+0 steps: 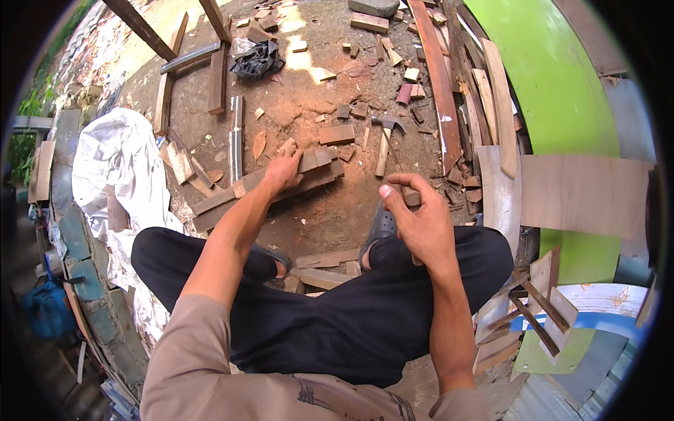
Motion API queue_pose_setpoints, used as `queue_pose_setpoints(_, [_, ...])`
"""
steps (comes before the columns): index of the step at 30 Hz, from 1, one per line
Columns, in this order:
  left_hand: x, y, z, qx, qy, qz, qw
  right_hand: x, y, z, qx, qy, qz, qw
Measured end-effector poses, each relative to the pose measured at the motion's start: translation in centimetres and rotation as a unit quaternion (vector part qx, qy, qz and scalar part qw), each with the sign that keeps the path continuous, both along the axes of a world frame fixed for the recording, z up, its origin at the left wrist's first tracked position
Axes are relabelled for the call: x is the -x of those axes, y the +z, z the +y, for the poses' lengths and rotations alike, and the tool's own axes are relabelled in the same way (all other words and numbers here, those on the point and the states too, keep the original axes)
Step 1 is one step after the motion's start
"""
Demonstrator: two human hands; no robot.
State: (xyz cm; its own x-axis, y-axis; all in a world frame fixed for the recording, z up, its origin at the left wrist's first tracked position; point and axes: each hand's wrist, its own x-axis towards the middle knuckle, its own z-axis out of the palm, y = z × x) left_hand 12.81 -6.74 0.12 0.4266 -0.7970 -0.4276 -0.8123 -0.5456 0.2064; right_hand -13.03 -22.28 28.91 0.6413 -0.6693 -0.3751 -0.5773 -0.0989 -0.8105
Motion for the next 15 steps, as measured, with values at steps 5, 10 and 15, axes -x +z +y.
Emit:
queue_pose_setpoints(5, [1.0,-2.0,-0.2,-0.092,0.080,0.011,0.993,-0.2,0.8,0.6,0.027,0.014,-0.020,0.999])
queue_pose_setpoints(10, [0.5,-1.5,-1.0,-0.120,0.103,0.019,0.987,-0.2,4.0,1.0,0.033,0.071,0.021,0.997])
queue_pose_setpoints(15, [0.8,-1.0,-0.7,-0.100,0.112,0.017,0.989,1.8,2.1,3.8,-0.055,0.063,-0.018,0.996])
